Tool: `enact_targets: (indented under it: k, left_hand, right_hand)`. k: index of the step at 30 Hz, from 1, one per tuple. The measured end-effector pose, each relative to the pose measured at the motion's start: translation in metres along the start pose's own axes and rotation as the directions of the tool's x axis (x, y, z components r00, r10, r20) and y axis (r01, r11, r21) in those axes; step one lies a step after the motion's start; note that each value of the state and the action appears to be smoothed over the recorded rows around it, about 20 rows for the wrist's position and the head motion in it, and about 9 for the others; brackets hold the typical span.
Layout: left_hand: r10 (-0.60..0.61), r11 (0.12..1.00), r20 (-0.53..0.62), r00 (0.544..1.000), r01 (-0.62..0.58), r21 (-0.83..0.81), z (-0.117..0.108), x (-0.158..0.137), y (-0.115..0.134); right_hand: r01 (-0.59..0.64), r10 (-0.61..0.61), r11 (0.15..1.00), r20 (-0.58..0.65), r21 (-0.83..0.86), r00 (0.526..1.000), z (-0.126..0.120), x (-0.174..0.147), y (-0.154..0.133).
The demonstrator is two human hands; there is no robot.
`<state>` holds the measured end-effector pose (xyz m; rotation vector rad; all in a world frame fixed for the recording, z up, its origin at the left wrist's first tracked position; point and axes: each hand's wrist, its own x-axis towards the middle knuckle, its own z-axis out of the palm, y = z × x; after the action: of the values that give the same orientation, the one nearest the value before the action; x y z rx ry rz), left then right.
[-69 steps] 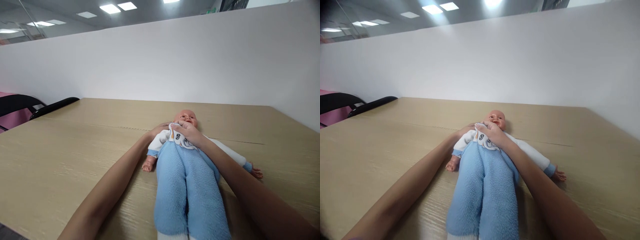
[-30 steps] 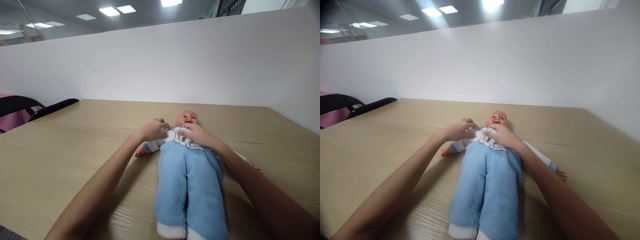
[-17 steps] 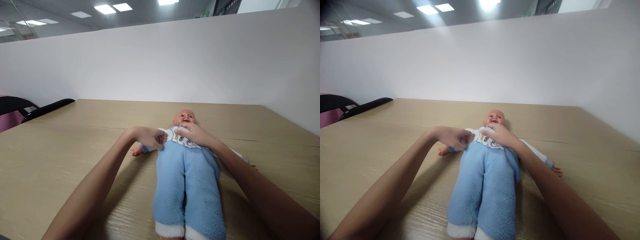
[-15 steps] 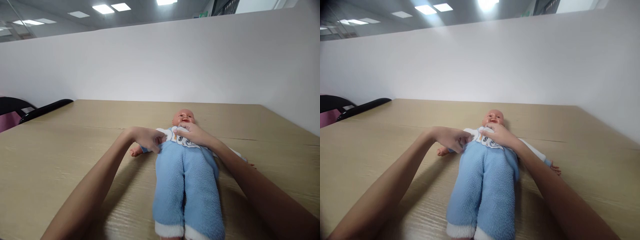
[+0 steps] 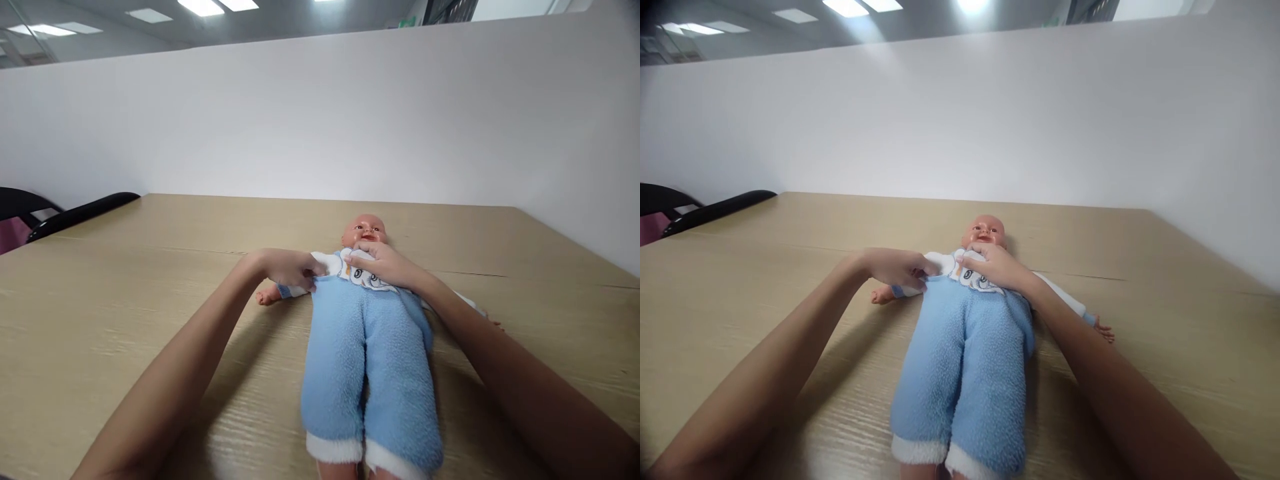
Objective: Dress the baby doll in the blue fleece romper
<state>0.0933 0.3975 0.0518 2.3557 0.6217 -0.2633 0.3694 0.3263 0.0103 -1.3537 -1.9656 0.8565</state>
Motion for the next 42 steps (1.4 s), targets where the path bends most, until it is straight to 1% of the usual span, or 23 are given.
enact_targets:
  k: [4,6,8,11,13,15,17,18,20,22,24,26,27,29,30,32,34,36,37,38,39,41,42]
  left_hand:
    - [-0.112,0.974,-0.1,0.989,0.129,0.185,0.014,0.007,0.009]
    - [-0.154,0.935,-0.184,0.971,0.203,0.29,0.023,0.01,0.022]
    - [-0.167,0.874,-0.277,0.946,0.272,0.403,0.033,0.012,0.037]
    - [-0.114,0.785,-0.419,0.901,0.34,0.518,0.042,0.015,0.051]
    - [-0.048,0.768,-0.524,0.85,0.367,0.525,0.045,0.018,0.056]
    - [0.02,0.773,-0.622,0.783,0.382,0.506,0.047,0.022,0.06]
    - [0.087,0.791,-0.692,0.716,0.373,0.485,0.05,0.026,0.067]
    - [0.121,0.809,-0.714,0.689,0.348,0.473,0.053,0.029,0.072]
    - [0.194,0.851,-0.729,0.657,0.256,0.458,0.061,0.035,0.087]
    - [0.279,0.872,-0.708,0.649,0.137,0.469,0.069,0.043,0.103]
    - [0.339,0.864,-0.666,0.664,0.059,0.499,0.075,0.056,0.118]
    - [0.348,0.849,-0.615,0.708,0.04,0.526,0.078,0.072,0.127]
    - [0.331,0.844,-0.588,0.738,0.047,0.534,0.079,0.08,0.13]
    - [0.279,0.838,-0.541,0.794,0.073,0.541,0.078,0.097,0.132]
    - [0.252,0.837,-0.527,0.811,0.09,0.539,0.078,0.105,0.131]
    - [0.222,0.841,-0.531,0.818,0.114,0.528,0.079,0.116,0.127]
    - [0.229,0.853,-0.565,0.793,0.117,0.509,0.082,0.122,0.121]
    - [0.268,0.874,-0.604,0.75,0.075,0.481,0.087,0.124,0.114]
    - [0.293,0.885,-0.62,0.728,0.038,0.464,0.09,0.124,0.111]
    - [0.32,0.894,-0.635,0.703,-0.004,0.447,0.092,0.122,0.108]
    - [0.348,0.9,-0.647,0.679,-0.047,0.434,0.093,0.121,0.107]
    - [0.393,0.899,-0.661,0.639,-0.116,0.422,0.096,0.117,0.106]
    - [0.409,0.896,-0.665,0.625,-0.137,0.423,0.096,0.115,0.106]
  right_hand:
    - [-0.012,0.012,1.0,-0.015,0.009,1.0,0.002,-0.002,0.001]
    - [0.008,-0.008,1.0,-0.02,-0.009,1.0,0.001,-0.003,0.002]
    - [0.027,-0.029,0.997,-0.035,-0.066,0.999,-0.001,-0.004,0.003]
    - [0.046,-0.068,0.981,-0.115,-0.189,0.991,-0.006,-0.006,-0.002]
    - [0.035,-0.09,0.967,-0.213,-0.251,0.973,-0.01,-0.01,-0.009]
    - [0.002,-0.084,0.965,-0.299,-0.263,0.95,-0.014,-0.017,-0.017]
    - [-0.04,-0.05,0.968,-0.349,-0.247,0.936,-0.018,-0.031,-0.022]
    - [-0.057,-0.039,0.968,-0.371,-0.244,0.928,-0.02,-0.042,-0.021]
    - [-0.088,-0.039,0.953,-0.408,-0.288,0.912,-0.023,-0.07,-0.013]
    - [-0.095,-0.096,0.908,-0.422,-0.409,0.901,-0.025,-0.105,0.005]
    - [-0.118,-0.116,0.857,-0.411,-0.502,0.904,-0.028,-0.143,0.032]
    - [-0.123,-0.114,0.83,-0.38,-0.545,0.918,-0.031,-0.178,0.058]
    - [-0.142,-0.087,0.824,-0.37,-0.548,0.925,-0.033,-0.193,0.07]
    - [-0.183,-0.027,0.843,-0.379,-0.506,0.925,-0.035,-0.215,0.086]
    - [-0.195,0.0,0.865,-0.388,-0.462,0.921,-0.037,-0.222,0.091]
    - [-0.214,0.049,0.91,-0.42,-0.356,0.906,-0.039,-0.229,0.096]
    - [-0.259,0.101,0.933,-0.509,-0.25,0.855,-0.043,-0.229,0.098]
    - [-0.286,0.139,0.948,-0.632,-0.137,0.762,-0.047,-0.224,0.099]
    - [-0.26,0.144,0.963,-0.685,-0.068,0.714,-0.049,-0.219,0.099]
    - [-0.199,0.139,0.98,-0.72,0.001,0.68,-0.051,-0.212,0.098]
    - [-0.116,0.125,0.991,-0.741,0.065,0.66,-0.053,-0.204,0.097]
    - [0.049,0.096,0.985,-0.762,0.166,0.641,-0.056,-0.185,0.092]
    - [0.105,0.089,0.974,-0.771,0.198,0.631,-0.056,-0.175,0.09]
